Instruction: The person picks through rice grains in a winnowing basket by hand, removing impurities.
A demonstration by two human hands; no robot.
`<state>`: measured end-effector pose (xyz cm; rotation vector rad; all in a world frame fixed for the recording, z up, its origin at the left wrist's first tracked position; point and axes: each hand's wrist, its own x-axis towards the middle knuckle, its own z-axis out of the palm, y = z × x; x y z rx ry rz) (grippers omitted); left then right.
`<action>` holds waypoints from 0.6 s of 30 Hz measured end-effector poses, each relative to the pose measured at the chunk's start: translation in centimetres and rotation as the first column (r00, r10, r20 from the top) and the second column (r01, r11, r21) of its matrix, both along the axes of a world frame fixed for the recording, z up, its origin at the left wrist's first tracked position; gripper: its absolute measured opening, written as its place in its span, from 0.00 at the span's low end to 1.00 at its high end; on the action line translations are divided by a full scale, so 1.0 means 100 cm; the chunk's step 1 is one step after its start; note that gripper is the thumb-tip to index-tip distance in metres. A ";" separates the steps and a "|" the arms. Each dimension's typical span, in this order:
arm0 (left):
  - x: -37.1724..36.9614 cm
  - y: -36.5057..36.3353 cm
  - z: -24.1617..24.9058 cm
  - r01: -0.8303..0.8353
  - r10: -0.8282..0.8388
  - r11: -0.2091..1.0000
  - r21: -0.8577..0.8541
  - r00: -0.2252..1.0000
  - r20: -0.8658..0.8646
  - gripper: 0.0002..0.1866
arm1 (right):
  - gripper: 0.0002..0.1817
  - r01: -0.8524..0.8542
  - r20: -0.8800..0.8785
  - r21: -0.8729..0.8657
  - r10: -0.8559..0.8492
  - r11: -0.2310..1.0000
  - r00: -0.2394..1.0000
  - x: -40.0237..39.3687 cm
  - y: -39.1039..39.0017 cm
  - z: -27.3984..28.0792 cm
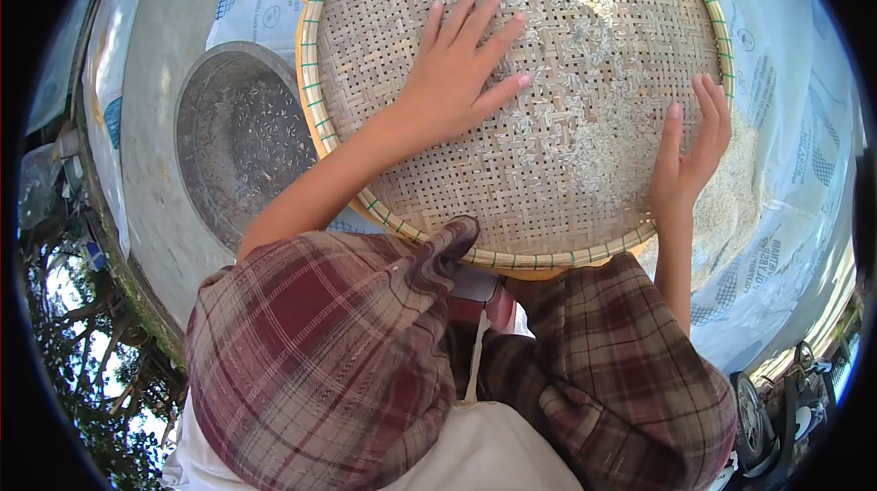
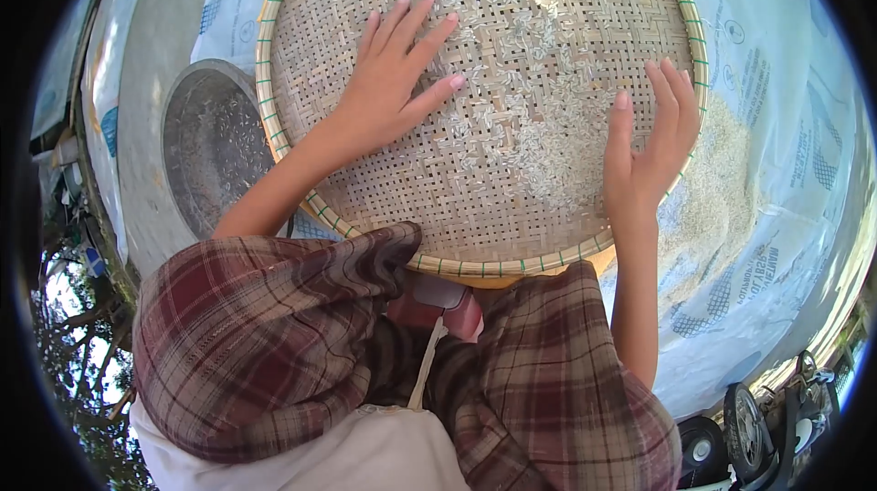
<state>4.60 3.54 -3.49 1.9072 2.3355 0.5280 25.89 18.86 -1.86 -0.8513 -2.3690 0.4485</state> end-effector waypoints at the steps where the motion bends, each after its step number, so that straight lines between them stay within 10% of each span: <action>1: 0.005 -0.004 0.005 0.056 -0.056 0.998 -0.012 0.998 0.011 0.25 | 0.20 0.013 0.021 0.063 -0.015 0.998 1.000 0.006 0.004 0.002; 7: -0.027 -0.028 0.015 -0.218 0.168 0.971 0.094 0.910 0.379 0.17 | 0.22 0.126 0.142 0.193 -0.154 0.973 0.978 0.033 0.016 0.008; 18: 0.021 0.023 0.002 0.142 -0.220 0.960 0.242 0.917 0.334 0.11 | 0.29 0.270 0.066 -0.284 -0.262 0.920 0.963 0.048 0.008 -0.020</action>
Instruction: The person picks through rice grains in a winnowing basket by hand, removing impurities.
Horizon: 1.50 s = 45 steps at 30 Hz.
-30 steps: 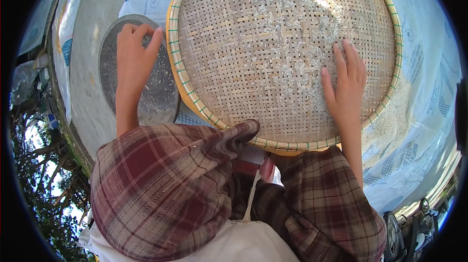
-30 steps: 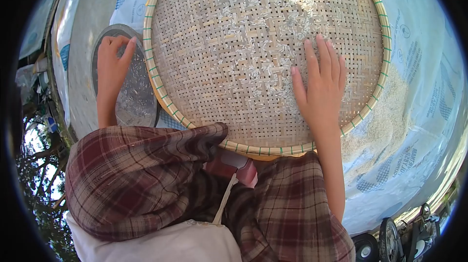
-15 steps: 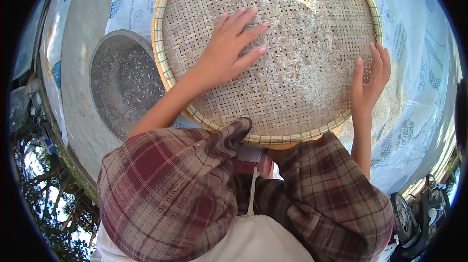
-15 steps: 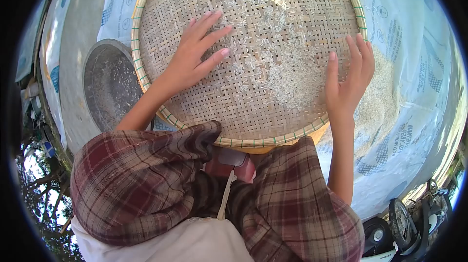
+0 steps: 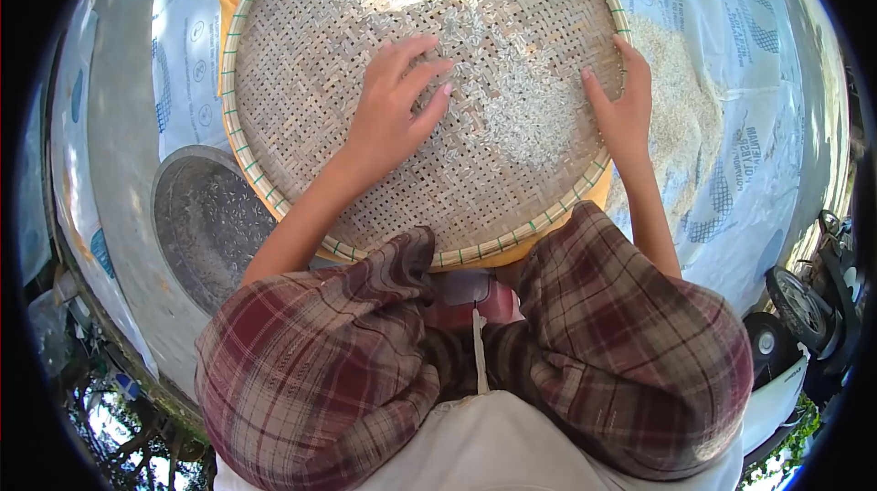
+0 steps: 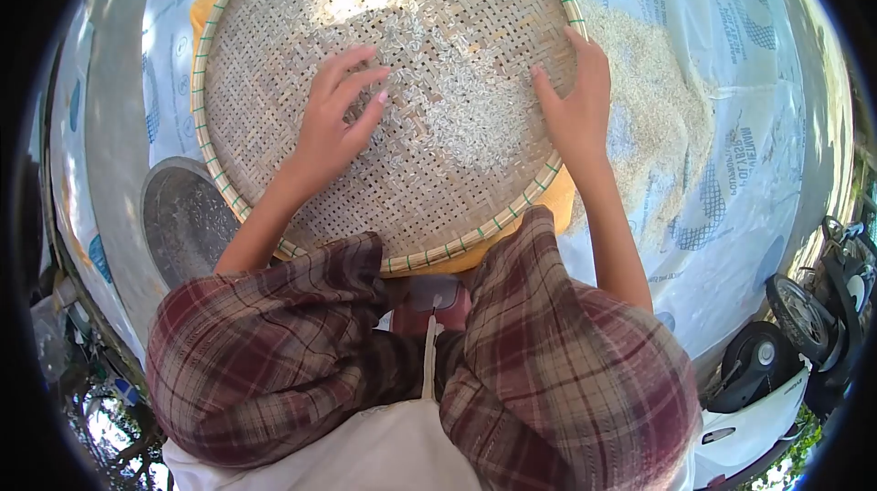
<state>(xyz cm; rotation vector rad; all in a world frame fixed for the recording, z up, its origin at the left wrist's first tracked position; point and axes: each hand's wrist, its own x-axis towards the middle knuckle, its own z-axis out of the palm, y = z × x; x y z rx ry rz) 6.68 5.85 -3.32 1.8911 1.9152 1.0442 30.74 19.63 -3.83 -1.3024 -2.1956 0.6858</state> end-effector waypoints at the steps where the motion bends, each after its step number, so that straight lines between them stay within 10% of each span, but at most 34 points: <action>1: 0.004 0.001 -0.001 0.038 -0.037 0.999 0.016 0.999 -0.025 0.10 | 0.29 0.008 0.037 0.033 -0.009 0.999 0.999 0.001 0.000 -0.002; 8: 0.006 0.019 0.004 0.058 -0.059 0.997 -0.047 0.998 -0.014 0.11 | 0.21 -0.140 0.150 0.393 0.087 0.909 0.985 -0.004 -0.008 0.011; 19: -0.043 0.005 0.011 -0.348 0.348 0.937 0.034 0.918 -0.189 0.16 | 0.27 0.014 -0.009 0.246 -0.012 0.969 1.000 -0.006 -0.007 0.010; 22: -0.073 -0.034 0.032 -0.669 0.666 0.741 0.058 0.722 -0.189 0.17 | 0.27 0.130 -0.081 0.218 -0.115 0.967 0.990 0.000 -0.009 0.007; 24: -0.094 -0.071 0.035 -0.827 0.816 0.562 -0.013 0.557 -0.157 0.18 | 0.20 0.150 -0.031 -0.448 -0.184 0.881 0.983 0.008 -0.012 0.015; 28: -0.103 -0.128 0.046 -0.811 0.905 0.312 -0.496 0.412 -0.105 0.18 | 0.15 0.061 0.078 -0.285 -0.040 0.957 0.996 0.023 -0.016 0.020; 36: -0.073 -0.137 0.031 -0.776 0.708 0.501 -0.383 0.622 -0.335 0.15 | 0.13 0.050 -0.149 -0.555 -0.158 0.830 0.976 0.027 -0.012 0.026; 41: -0.071 -0.131 0.010 -0.823 0.861 0.508 -0.254 0.481 0.163 0.13 | 0.15 -0.094 -0.286 -0.621 -0.114 0.778 0.951 0.044 -0.022 0.025; 45: -0.042 -0.103 0.027 -0.860 0.880 0.473 -0.192 0.473 0.047 0.13 | 0.15 -0.003 -0.344 -0.580 -0.241 0.815 0.907 0.051 -0.008 0.030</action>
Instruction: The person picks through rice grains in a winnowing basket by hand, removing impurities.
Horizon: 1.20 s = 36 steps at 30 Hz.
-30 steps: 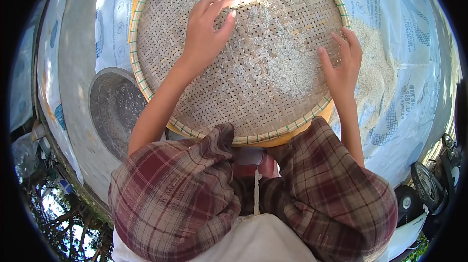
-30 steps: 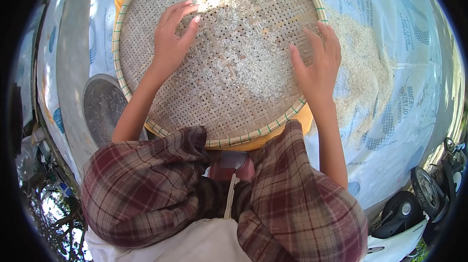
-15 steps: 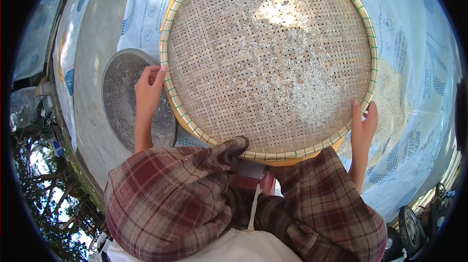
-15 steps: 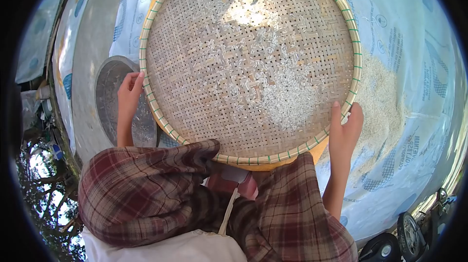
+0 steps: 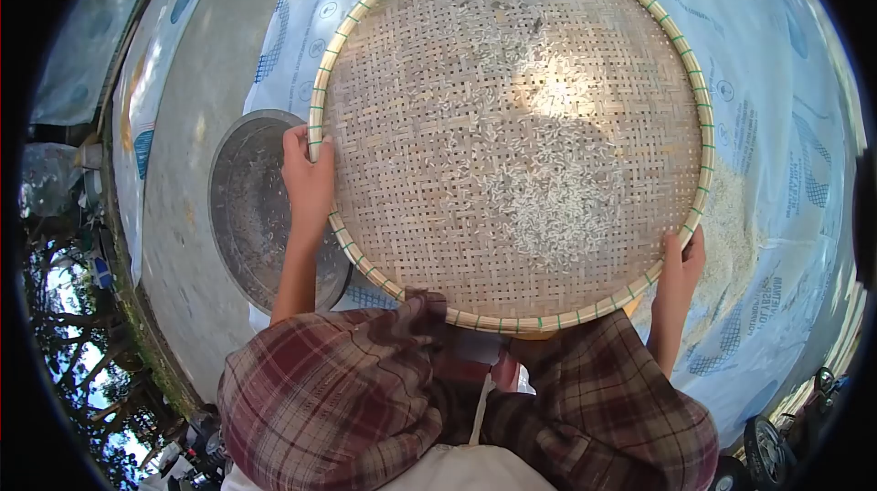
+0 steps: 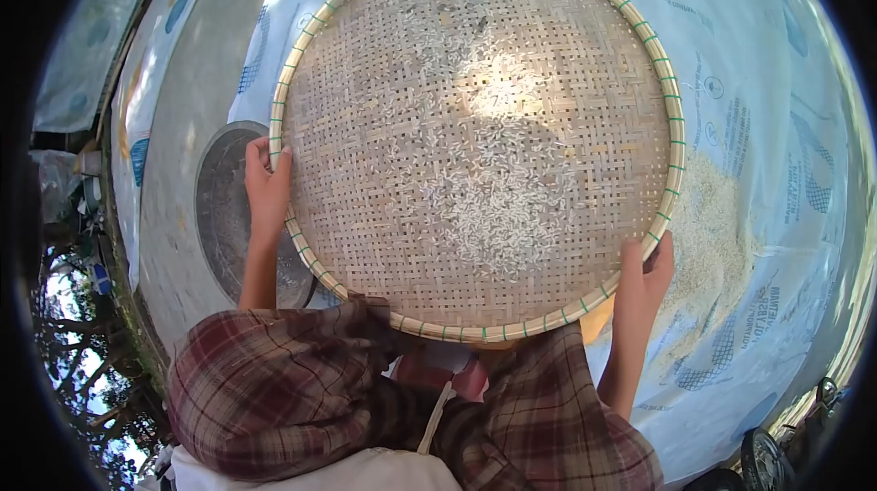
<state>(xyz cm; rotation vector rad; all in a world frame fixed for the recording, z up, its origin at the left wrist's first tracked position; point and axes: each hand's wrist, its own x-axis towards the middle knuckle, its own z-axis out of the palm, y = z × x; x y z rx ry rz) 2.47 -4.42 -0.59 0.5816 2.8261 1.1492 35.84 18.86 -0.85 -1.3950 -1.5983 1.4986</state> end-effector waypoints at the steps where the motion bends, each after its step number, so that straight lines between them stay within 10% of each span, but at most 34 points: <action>1: 0.002 0.008 0.003 0.005 -0.005 1.000 -0.003 1.000 0.013 0.13 | 0.14 0.161 -0.028 0.003 -0.161 0.987 0.987 0.000 0.010 0.004; 3: 0.008 0.012 0.008 0.037 -0.105 0.965 0.260 0.962 0.254 0.15 | 0.13 0.089 0.027 -0.013 -0.088 0.996 0.996 -0.001 0.016 0.026; 7: -0.042 -0.020 -0.007 -0.048 0.008 0.986 0.157 0.968 0.250 0.17 | 0.10 -0.180 0.161 0.043 0.171 0.983 0.972 -0.027 -0.022 0.007; 11: 0.009 0.009 0.012 -0.030 -0.016 0.959 0.283 0.988 0.156 0.17 | 0.08 0.138 0.019 0.032 -0.139 0.990 0.990 -0.001 0.011 0.001; 17: -0.050 -0.037 -0.011 -0.108 0.044 0.951 0.288 0.975 0.220 0.18 | 0.10 -0.200 0.170 0.096 0.182 0.975 0.968 -0.058 -0.038 0.027; 23: 0.010 0.007 0.033 -0.115 0.043 0.952 0.282 0.968 0.249 0.17 | 0.10 0.108 0.057 -0.002 -0.108 0.994 0.993 -0.010 0.015 0.032; 27: -0.058 -0.039 0.003 -0.108 0.106 0.991 0.078 0.994 0.030 0.19 | 0.14 -0.339 0.267 0.112 0.300 0.934 0.916 -0.059 -0.045 0.033; 29: -0.048 -0.029 0.017 -0.064 0.063 0.996 0.056 0.998 0.009 0.19 | 0.13 -0.072 0.035 0.062 0.070 0.995 0.997 -0.057 -0.042 0.015; 32: -0.007 0.000 0.037 0.022 -0.025 0.997 0.068 0.998 0.056 0.17 | 0.13 0.265 0.181 0.065 -0.272 0.962 0.945 -0.029 -0.008 0.022; 35: -0.026 -0.010 0.021 0.041 -0.056 0.992 0.122 0.991 0.121 0.17 | 0.14 -0.022 0.077 -0.081 0.028 0.996 0.997 -0.015 0.004 0.039; 36: -0.054 -0.021 0.008 0.003 -0.006 0.999 0.044 0.996 0.084 0.17 | 0.14 -0.211 0.292 -0.050 0.216 0.976 0.932 -0.039 -0.018 0.046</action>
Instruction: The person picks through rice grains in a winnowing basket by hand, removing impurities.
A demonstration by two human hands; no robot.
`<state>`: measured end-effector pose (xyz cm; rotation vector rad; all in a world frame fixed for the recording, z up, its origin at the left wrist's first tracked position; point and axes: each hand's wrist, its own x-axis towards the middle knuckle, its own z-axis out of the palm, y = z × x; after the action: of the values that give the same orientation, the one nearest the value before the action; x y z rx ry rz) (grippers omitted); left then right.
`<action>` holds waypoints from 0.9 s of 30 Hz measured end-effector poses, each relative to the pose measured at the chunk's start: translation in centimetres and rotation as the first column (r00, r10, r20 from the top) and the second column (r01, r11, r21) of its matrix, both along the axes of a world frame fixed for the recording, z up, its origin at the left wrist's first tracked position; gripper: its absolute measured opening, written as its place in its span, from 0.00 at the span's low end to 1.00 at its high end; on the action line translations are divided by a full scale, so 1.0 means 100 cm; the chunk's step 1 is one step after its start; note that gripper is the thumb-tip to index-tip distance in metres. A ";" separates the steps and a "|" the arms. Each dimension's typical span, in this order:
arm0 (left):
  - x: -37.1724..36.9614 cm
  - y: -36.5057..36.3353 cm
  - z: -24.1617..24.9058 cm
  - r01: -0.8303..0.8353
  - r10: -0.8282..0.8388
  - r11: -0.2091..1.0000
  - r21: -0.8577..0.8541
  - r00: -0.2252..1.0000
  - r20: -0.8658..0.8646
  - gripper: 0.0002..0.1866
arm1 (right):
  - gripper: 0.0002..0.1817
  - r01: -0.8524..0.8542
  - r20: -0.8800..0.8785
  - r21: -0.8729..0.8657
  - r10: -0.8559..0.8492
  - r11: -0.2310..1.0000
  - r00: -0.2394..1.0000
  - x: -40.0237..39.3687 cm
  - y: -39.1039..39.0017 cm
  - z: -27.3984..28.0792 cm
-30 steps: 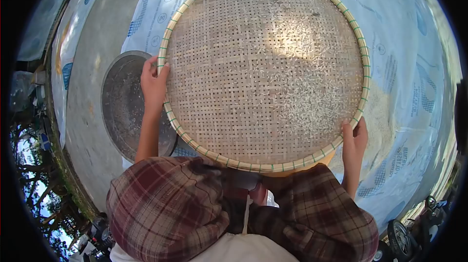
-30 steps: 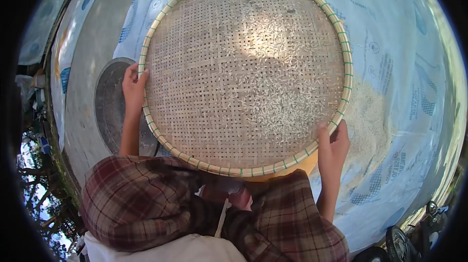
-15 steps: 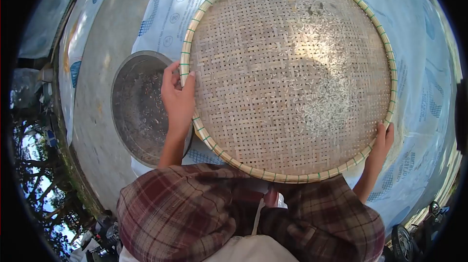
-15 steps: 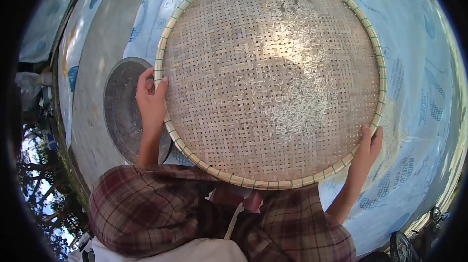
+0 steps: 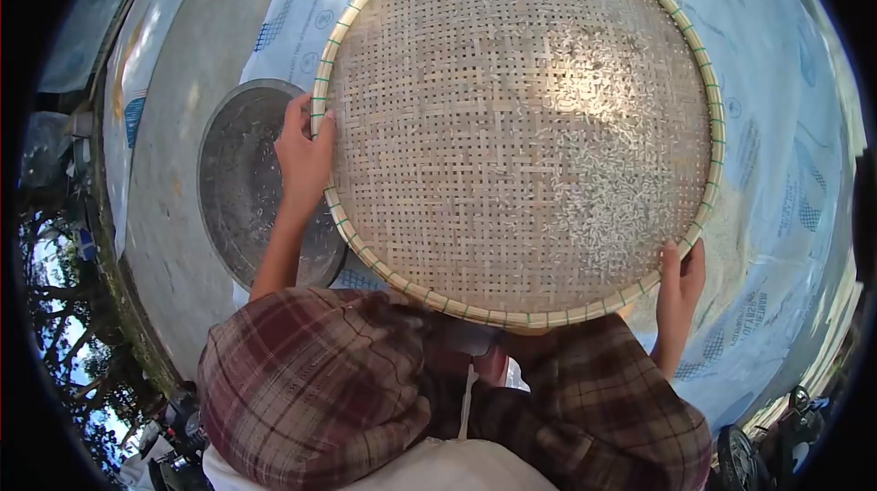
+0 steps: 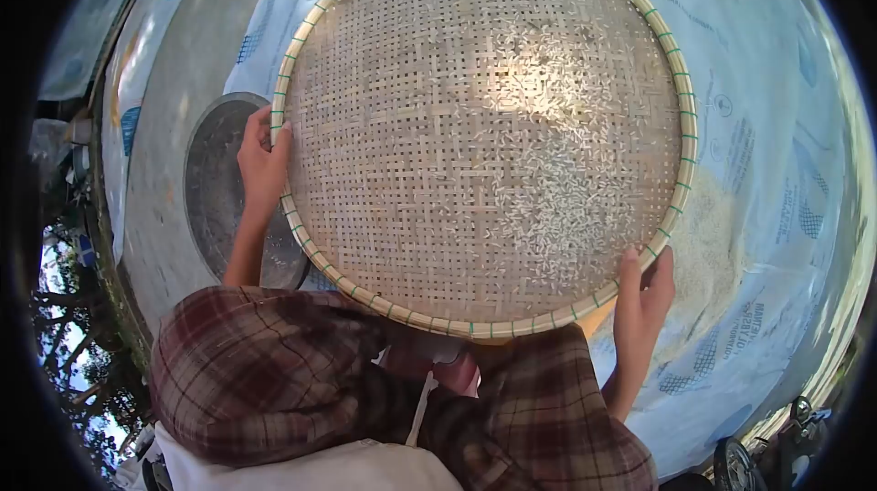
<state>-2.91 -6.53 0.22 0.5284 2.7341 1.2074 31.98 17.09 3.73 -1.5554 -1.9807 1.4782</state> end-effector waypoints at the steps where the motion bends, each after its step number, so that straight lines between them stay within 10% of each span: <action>1: -0.009 -0.012 -0.006 -0.045 0.041 0.994 -0.097 0.998 -0.040 0.18 | 0.14 -0.208 0.215 0.016 0.200 0.978 0.956 -0.011 -0.015 0.001; 4: 0.009 0.005 0.021 0.005 -0.020 0.991 -0.134 0.993 -0.113 0.18 | 0.12 0.264 -0.208 0.098 -0.240 0.959 0.948 -0.018 -0.021 -0.023; 6: 0.043 0.027 0.030 0.063 -0.062 0.997 -0.046 0.998 0.011 0.18 | 0.15 0.333 -0.175 0.032 -0.323 0.942 0.930 0.030 0.021 -0.031; 13: -0.009 -0.007 -0.007 0.050 -0.051 0.998 0.046 0.998 0.032 0.20 | 0.16 0.076 -0.071 0.017 -0.075 0.997 0.995 -0.021 -0.027 -0.014; 16: 0.037 0.033 0.015 0.065 -0.065 0.995 0.073 0.998 -0.004 0.20 | 0.15 0.445 -0.173 0.035 -0.434 0.895 0.884 0.011 0.012 -0.026; 21: 0.017 0.011 -0.005 0.003 -0.027 0.985 0.171 0.990 0.142 0.19 | 0.16 0.126 -0.129 0.119 -0.110 0.985 0.986 0.017 0.004 -0.023; 23: -0.019 -0.013 -0.010 -0.102 0.103 0.991 -0.086 0.995 0.006 0.20 | 0.18 0.044 -0.084 0.068 -0.038 0.997 0.996 -0.012 -0.024 -0.016; 27: 0.029 0.014 0.008 -0.012 0.007 0.998 -0.062 0.997 -0.077 0.22 | 0.17 0.393 -0.218 -0.024 -0.388 0.919 0.895 0.020 0.023 -0.027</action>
<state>0.01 -5.10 0.99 0.5664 2.8304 1.1227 33.96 19.42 0.99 -1.5872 -1.4503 1.3851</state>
